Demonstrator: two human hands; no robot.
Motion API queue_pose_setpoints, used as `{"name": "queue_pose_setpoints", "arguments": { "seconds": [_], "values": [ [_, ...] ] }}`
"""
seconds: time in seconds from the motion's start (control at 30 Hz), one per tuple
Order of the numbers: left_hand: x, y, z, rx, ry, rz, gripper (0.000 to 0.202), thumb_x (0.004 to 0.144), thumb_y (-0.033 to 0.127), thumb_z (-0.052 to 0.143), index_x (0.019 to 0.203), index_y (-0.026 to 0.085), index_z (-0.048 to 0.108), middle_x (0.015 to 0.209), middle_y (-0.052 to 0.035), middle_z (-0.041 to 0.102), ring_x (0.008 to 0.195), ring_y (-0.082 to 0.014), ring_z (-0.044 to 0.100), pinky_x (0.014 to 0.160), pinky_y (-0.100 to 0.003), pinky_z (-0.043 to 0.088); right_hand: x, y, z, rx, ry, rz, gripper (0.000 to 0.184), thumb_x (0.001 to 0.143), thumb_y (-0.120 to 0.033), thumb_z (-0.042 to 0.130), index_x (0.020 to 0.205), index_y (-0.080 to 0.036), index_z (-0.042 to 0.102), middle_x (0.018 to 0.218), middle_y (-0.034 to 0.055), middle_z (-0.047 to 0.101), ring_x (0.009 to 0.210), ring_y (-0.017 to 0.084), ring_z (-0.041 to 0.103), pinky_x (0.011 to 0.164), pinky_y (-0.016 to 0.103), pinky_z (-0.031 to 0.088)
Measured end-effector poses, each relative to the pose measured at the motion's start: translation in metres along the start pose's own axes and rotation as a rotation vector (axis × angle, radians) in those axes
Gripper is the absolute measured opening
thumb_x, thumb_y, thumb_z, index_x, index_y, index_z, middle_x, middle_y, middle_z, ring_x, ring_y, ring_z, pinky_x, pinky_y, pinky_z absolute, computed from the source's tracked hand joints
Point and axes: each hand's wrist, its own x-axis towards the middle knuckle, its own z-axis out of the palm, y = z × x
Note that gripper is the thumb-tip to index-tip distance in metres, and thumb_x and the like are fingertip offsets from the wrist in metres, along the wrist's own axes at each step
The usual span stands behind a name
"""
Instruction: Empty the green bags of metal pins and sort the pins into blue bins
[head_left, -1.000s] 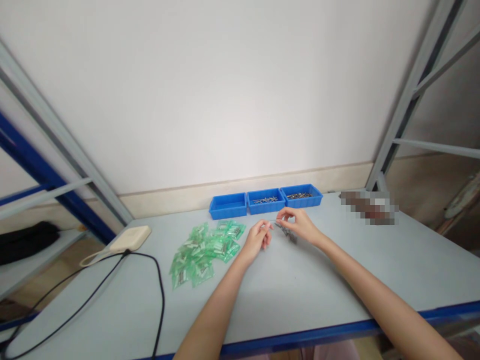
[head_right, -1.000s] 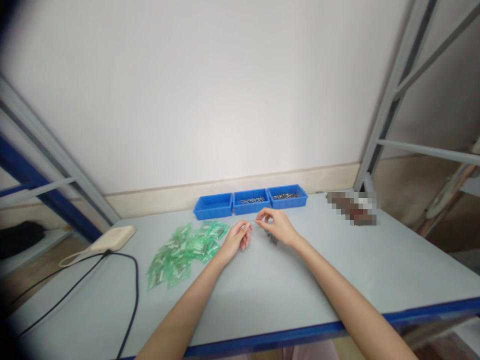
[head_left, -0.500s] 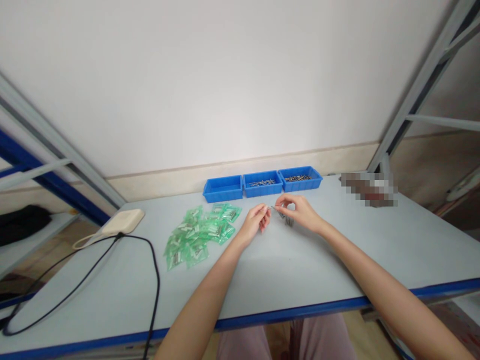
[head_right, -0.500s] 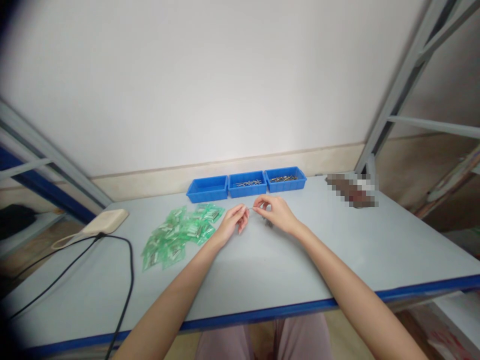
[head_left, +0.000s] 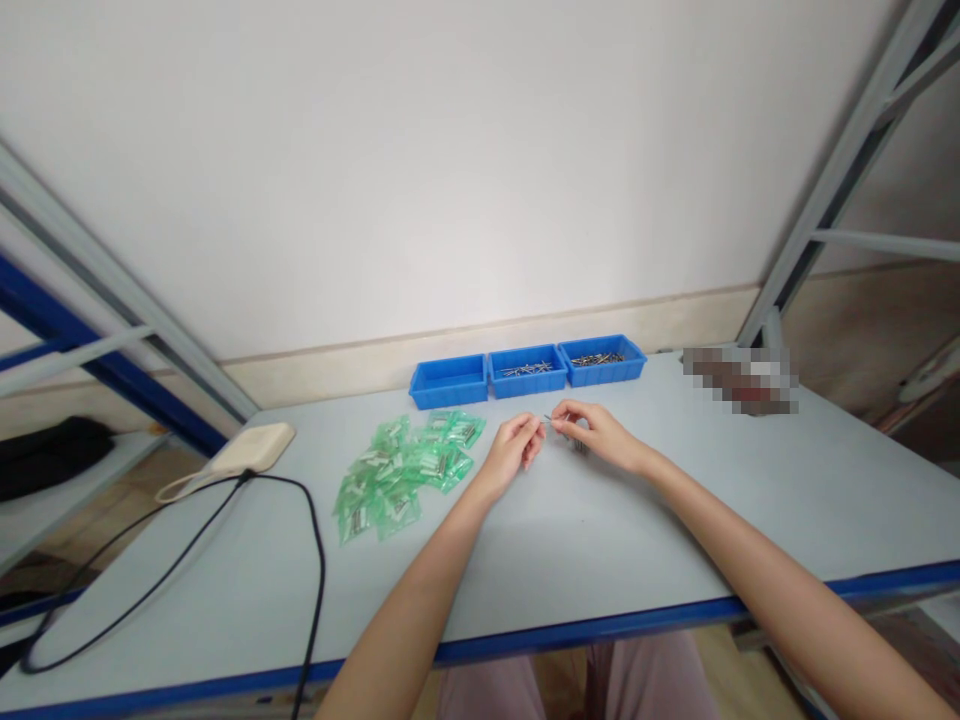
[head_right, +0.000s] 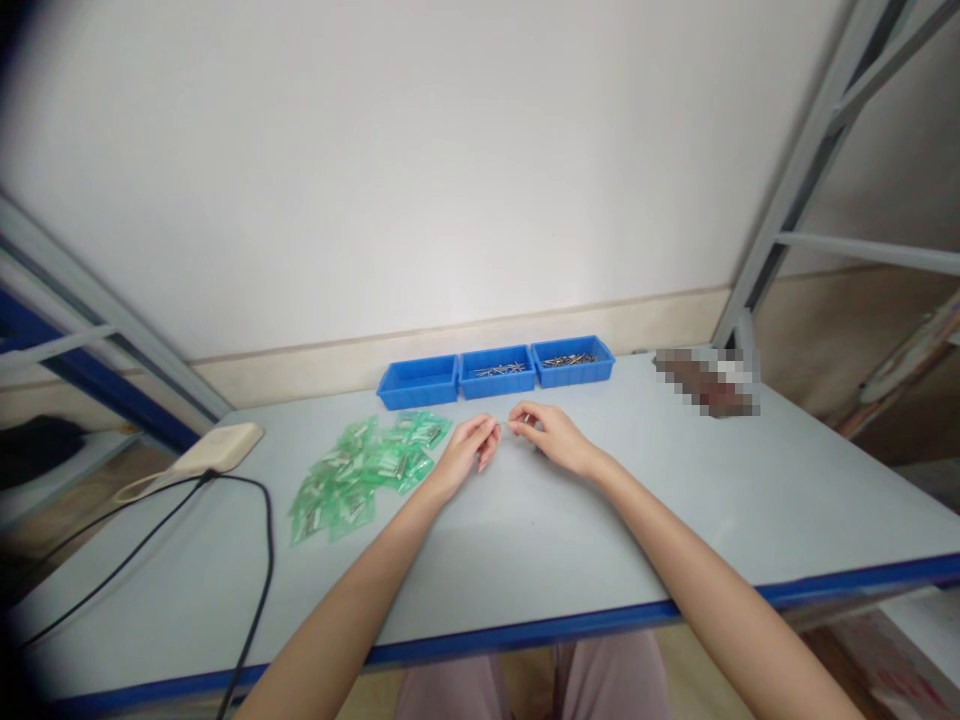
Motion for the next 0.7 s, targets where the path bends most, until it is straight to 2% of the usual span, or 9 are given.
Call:
{"name": "queue_pose_setpoints", "arguments": {
  "seconds": [0.13, 0.37, 0.57, 0.7],
  "values": [
    [-0.0001, -0.001, 0.0, 0.011, -0.004, 0.003, 0.039, 0.078, 0.056, 0.048, 0.072, 0.017, 0.049, 0.042, 0.0087, 0.04, 0.033, -0.0056, 0.032, 0.036, -0.019, 0.024, -0.0002, -0.001, -0.0001, -0.006, 0.055, -0.008, 0.021, 0.084, -0.039, 0.053, 0.083, -0.018, 0.057, 0.08, 0.0021, 0.062, 0.073, 0.015, 0.055, 0.067, 0.025, 0.04],
    [-0.0027, 0.0055, 0.0021, 0.018, 0.011, -0.019, 0.044, 0.078, 0.057, 0.047, 0.06, 0.017, 0.047, 0.041, 0.0069, 0.038, 0.034, -0.0061, 0.033, 0.038, -0.021, 0.025, -0.0029, -0.0044, 0.0011, -0.077, -0.002, -0.016, 0.037, 0.09, -0.042, 0.042, 0.067, -0.017, 0.056, 0.066, 0.0004, 0.059, 0.063, 0.013, 0.052, 0.064, 0.025, 0.037],
    [-0.0023, 0.0051, 0.0019, 0.015, 0.02, -0.006, 0.039, 0.079, 0.056, 0.047, 0.071, 0.017, 0.049, 0.043, 0.0081, 0.039, 0.034, -0.006, 0.032, 0.038, -0.021, 0.025, -0.002, -0.0009, 0.003, -0.044, 0.062, -0.015, 0.024, 0.084, -0.041, 0.052, 0.082, -0.018, 0.06, 0.078, 0.0021, 0.064, 0.069, 0.014, 0.054, 0.063, 0.024, 0.039],
    [-0.0005, 0.0024, 0.0001, 0.065, -0.007, -0.008, 0.041, 0.078, 0.057, 0.047, 0.066, 0.017, 0.049, 0.04, 0.0081, 0.037, 0.033, -0.0056, 0.03, 0.039, -0.02, 0.024, -0.0024, -0.0016, 0.0013, -0.066, 0.06, -0.038, 0.026, 0.087, -0.039, 0.048, 0.076, -0.018, 0.059, 0.072, 0.001, 0.062, 0.068, 0.014, 0.054, 0.065, 0.024, 0.038]
  ]
}}
